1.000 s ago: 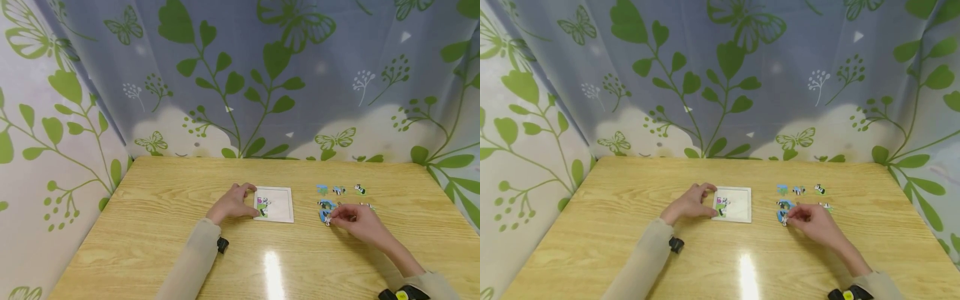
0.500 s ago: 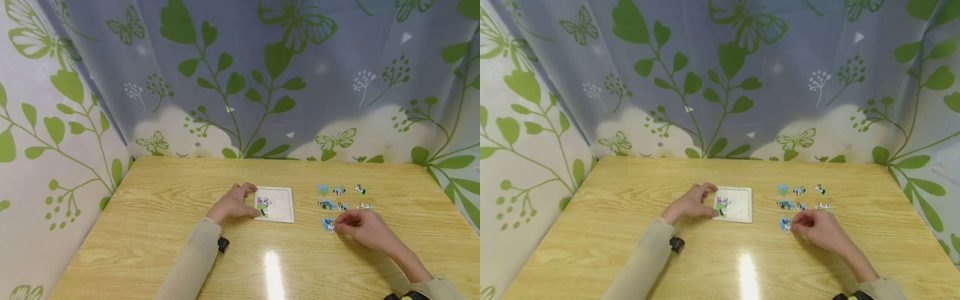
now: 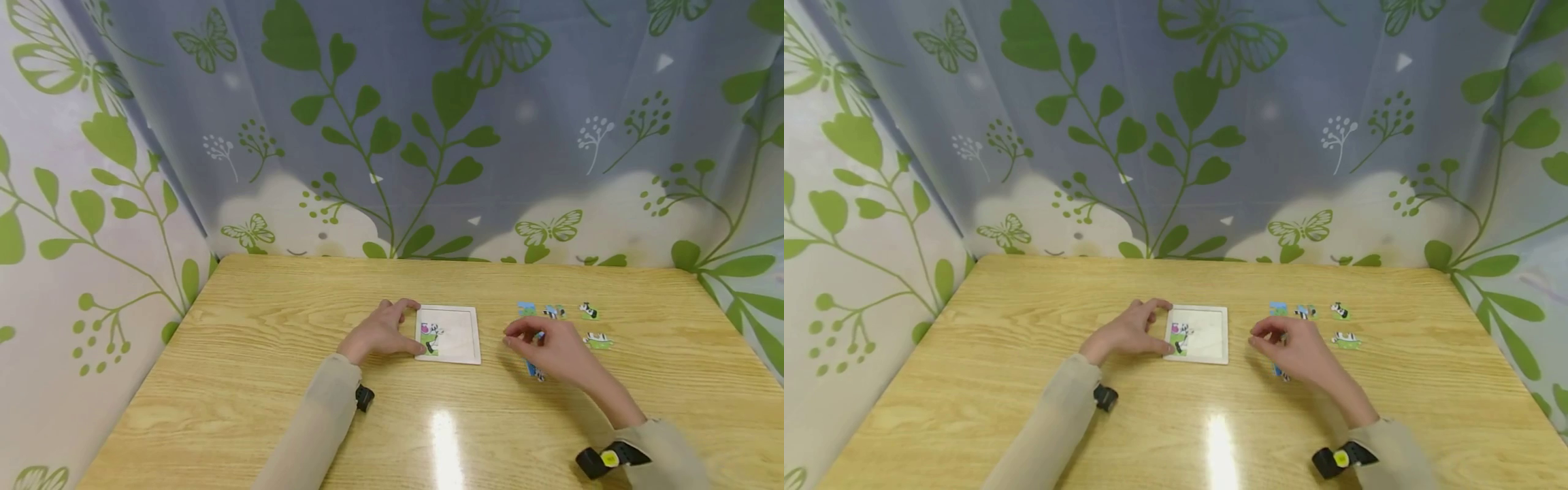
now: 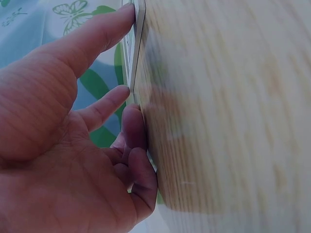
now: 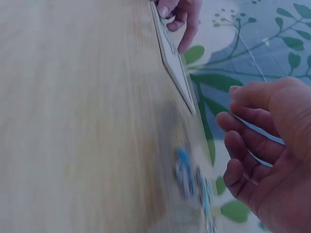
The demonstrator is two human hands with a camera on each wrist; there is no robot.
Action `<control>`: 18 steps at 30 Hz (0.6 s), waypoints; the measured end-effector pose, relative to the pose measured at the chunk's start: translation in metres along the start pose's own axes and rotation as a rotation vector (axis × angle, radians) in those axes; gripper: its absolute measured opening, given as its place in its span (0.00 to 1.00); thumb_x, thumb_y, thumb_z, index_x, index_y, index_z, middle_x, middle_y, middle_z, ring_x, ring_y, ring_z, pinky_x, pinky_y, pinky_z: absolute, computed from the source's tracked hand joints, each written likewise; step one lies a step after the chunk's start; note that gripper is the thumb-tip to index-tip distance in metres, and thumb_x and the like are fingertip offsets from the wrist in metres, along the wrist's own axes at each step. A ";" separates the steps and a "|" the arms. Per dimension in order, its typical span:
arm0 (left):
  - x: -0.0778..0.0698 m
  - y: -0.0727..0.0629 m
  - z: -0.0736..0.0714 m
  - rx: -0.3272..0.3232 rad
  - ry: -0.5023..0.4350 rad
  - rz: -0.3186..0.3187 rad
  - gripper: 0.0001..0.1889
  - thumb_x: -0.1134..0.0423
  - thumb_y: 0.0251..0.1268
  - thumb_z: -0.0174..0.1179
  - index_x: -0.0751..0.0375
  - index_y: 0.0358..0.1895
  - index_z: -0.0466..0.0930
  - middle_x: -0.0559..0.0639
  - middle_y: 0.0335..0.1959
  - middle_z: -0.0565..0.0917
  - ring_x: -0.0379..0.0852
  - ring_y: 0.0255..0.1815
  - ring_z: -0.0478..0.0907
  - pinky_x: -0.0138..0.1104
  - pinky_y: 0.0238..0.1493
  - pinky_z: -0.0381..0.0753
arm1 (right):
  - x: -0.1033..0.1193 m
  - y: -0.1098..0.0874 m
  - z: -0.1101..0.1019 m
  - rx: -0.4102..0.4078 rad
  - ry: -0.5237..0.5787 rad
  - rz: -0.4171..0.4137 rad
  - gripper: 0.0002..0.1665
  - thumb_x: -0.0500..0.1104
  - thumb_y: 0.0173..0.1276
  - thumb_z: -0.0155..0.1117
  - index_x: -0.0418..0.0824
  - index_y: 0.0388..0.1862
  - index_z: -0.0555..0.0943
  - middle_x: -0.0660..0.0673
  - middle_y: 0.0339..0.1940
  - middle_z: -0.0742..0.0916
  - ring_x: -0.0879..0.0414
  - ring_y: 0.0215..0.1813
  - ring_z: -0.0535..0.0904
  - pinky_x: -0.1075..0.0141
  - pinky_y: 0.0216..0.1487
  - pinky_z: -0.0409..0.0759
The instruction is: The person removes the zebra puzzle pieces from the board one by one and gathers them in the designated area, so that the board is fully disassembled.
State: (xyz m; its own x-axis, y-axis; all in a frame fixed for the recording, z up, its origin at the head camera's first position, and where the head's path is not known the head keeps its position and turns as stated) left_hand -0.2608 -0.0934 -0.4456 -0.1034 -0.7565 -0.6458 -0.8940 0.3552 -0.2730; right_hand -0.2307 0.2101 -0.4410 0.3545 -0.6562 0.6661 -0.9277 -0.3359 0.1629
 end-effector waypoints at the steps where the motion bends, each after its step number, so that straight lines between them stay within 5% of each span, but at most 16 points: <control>1: 0.000 0.000 0.000 0.000 -0.001 0.001 0.44 0.49 0.56 0.75 0.47 0.76 0.64 0.56 0.59 0.73 0.51 0.57 0.72 0.49 0.55 0.76 | 0.002 0.004 0.004 0.005 0.013 -0.004 0.06 0.46 0.71 0.70 0.47 0.43 0.88 0.54 0.33 0.88 0.65 0.33 0.78 0.69 0.30 0.75; 11: 0.002 0.000 0.003 -0.013 0.008 0.001 0.44 0.48 0.56 0.75 0.46 0.76 0.64 0.58 0.63 0.72 0.54 0.65 0.72 0.52 0.61 0.75 | 0.019 0.042 0.037 0.050 0.111 -0.028 0.09 0.44 0.71 0.69 0.43 0.46 0.88 0.51 0.38 0.89 0.60 0.38 0.82 0.68 0.37 0.80; 18: 0.003 0.002 0.003 -0.025 0.026 -0.013 0.44 0.46 0.55 0.76 0.44 0.75 0.65 0.56 0.61 0.73 0.52 0.60 0.73 0.50 0.58 0.76 | 0.028 0.059 0.055 0.100 0.131 -0.034 0.08 0.44 0.71 0.69 0.43 0.45 0.87 0.49 0.37 0.89 0.58 0.38 0.83 0.67 0.38 0.81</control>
State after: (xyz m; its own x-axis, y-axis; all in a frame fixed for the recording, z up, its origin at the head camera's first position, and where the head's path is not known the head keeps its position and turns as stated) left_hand -0.2614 -0.0938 -0.4500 -0.1032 -0.7752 -0.6233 -0.9059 0.3320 -0.2628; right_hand -0.2689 0.1349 -0.4534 0.3608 -0.5517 0.7520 -0.8971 -0.4258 0.1180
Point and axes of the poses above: each hand's wrist, its own y-axis towards the middle knuckle, its own z-axis out of the palm, x = y × z, the point moved 3 cm from there along y, towards the middle knuckle
